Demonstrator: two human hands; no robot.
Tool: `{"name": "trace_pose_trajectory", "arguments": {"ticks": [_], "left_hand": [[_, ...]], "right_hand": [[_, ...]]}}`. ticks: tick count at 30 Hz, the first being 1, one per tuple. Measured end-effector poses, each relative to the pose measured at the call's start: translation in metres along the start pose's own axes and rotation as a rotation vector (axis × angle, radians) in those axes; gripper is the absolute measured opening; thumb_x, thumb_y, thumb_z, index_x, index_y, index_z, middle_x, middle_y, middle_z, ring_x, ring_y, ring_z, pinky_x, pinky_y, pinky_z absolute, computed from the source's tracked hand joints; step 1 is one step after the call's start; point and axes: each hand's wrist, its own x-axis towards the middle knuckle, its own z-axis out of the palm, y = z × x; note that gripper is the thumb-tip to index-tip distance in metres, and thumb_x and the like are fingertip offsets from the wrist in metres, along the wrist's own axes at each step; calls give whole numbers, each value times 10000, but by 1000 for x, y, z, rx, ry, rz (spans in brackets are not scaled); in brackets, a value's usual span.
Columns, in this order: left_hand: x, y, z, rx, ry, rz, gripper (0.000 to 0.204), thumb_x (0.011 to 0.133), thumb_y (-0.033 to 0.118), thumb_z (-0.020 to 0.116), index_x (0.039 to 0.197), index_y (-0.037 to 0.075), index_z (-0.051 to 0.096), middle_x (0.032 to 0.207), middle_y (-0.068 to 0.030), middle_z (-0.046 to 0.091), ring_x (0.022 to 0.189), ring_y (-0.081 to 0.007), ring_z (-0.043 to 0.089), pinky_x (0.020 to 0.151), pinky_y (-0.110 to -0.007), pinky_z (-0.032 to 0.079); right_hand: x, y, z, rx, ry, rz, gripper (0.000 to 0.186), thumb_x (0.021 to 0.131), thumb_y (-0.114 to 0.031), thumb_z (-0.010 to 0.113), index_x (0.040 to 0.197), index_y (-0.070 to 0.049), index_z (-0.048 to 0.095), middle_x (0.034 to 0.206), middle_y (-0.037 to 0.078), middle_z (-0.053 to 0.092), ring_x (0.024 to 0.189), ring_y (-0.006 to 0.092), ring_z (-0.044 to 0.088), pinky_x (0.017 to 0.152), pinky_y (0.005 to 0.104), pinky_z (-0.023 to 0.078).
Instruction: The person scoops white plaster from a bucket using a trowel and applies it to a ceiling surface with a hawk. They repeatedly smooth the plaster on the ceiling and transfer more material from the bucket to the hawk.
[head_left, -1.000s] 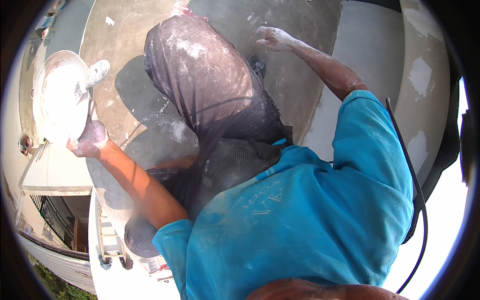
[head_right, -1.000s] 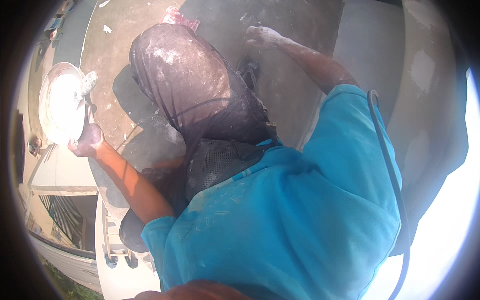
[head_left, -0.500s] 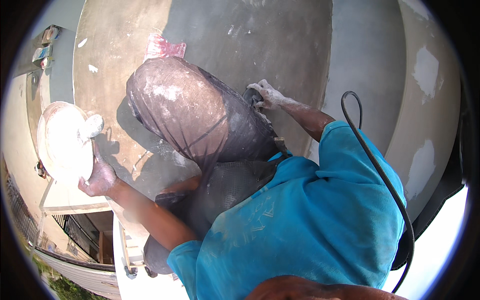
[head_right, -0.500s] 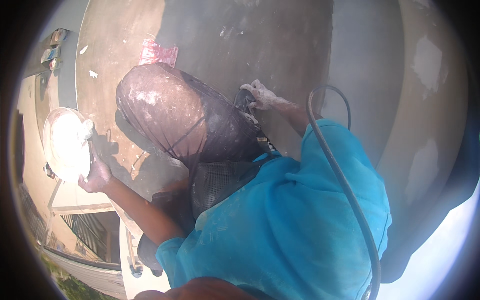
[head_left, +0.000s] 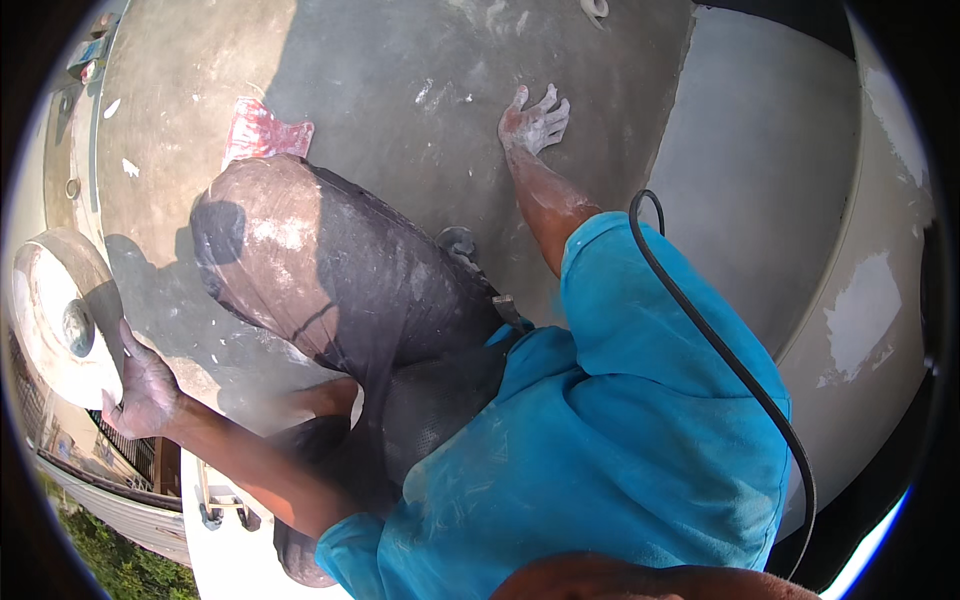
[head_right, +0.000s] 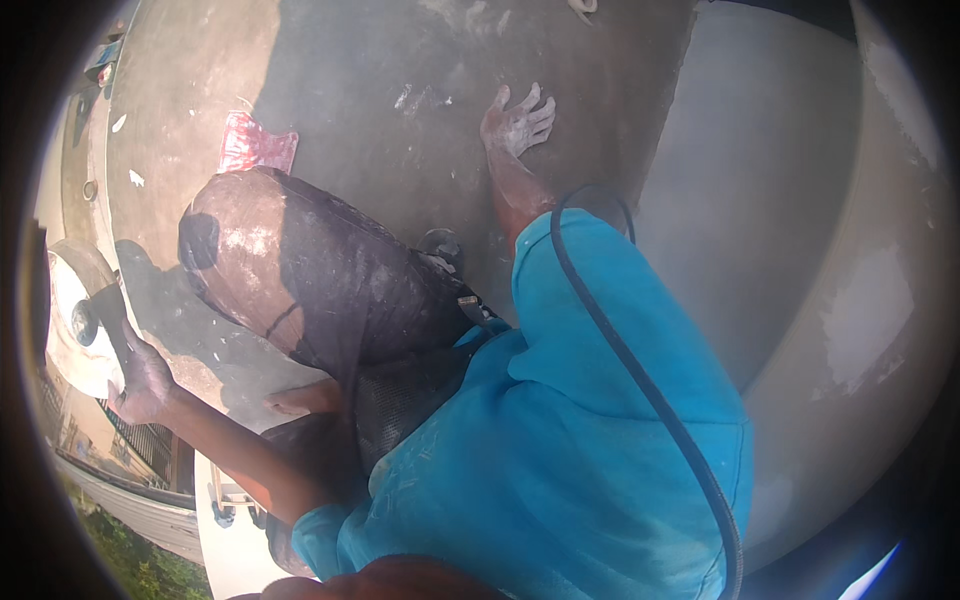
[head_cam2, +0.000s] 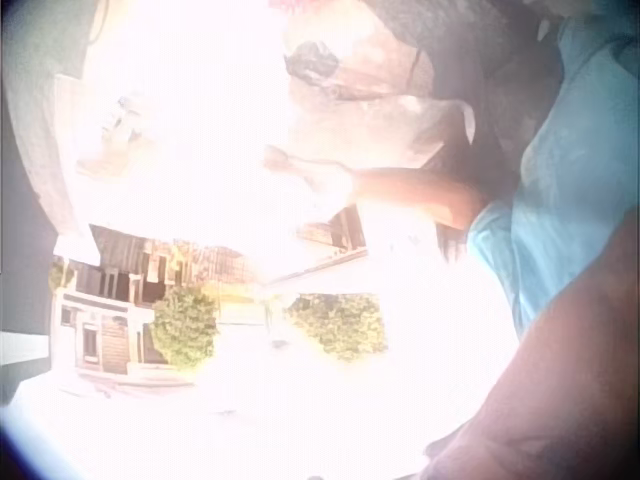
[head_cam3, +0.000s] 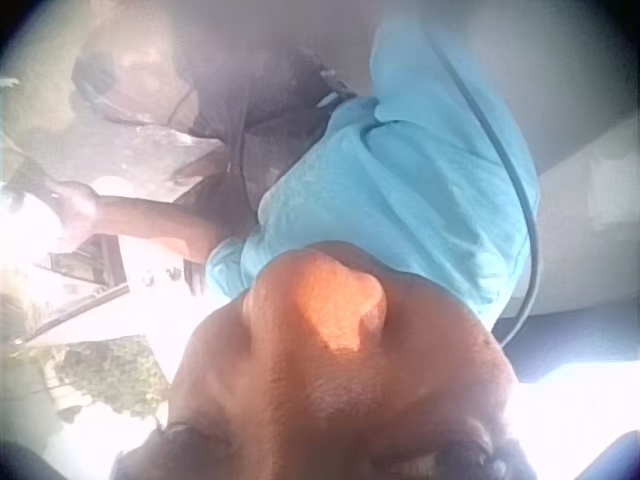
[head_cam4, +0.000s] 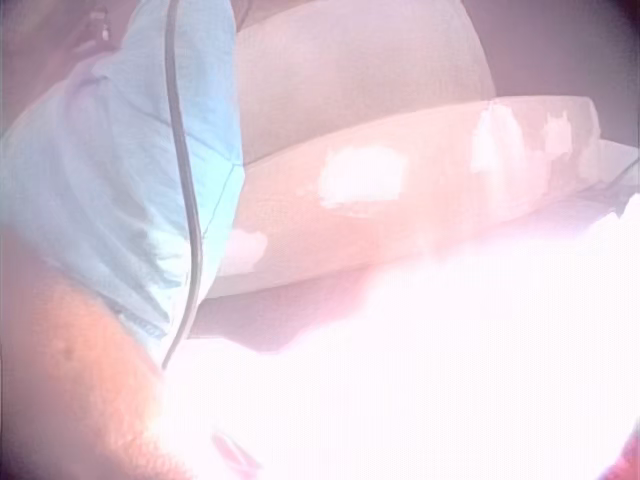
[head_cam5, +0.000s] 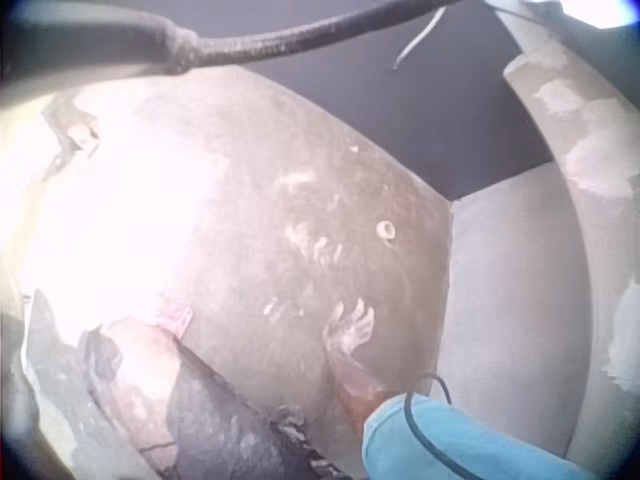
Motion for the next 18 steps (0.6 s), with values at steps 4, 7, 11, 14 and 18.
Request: {"name": "trace_pose_trajectory", "arguments": {"ticks": [4,7,11,14,18], "left_hand": [[1,26,45,54,-11,5,755,735,101,500,1384,-146,205,1455,-302,249,1369,-436,230,1127,-610,165],[-14,23,95,144,1,67,720,746,144,527,1357,-147,284,1418,-307,322,1334,-453,296,1110,-631,174],[-39,9,144,238,17,86,643,796,204,521,1337,-107,364,1369,-292,406,1284,-478,362,1053,-682,239],[-59,-4,188,268,40,112,548,867,257,468,1327,-35,409,1324,-270,446,1243,-473,402,1022,-684,295],[-58,-51,193,211,320,-19,488,878,261,441,1255,-49,430,1184,-233,521,1097,-441,513,942,-653,406]], "right_hand": [[-55,-14,-29,8,-24,-9,615,906,-443,534,1397,-131,334,1429,233,225,1340,374,212,1059,541,183],[-66,-31,-62,6,-17,-31,611,910,-446,524,1399,-135,331,1429,232,221,1341,376,205,1056,545,183],[-85,-35,-83,-9,10,-33,604,914,-452,515,1397,-137,335,1420,221,234,1336,371,215,1055,547,189],[-102,-42,-106,-9,5,-29,604,914,-459,513,1396,-139,339,1410,206,252,1330,358,236,1055,535,213],[-111,-43,-108,-37,60,-17,585,903,-493,532,1373,-187,364,1398,173,292,1312,336,284,1031,525,262]]}}
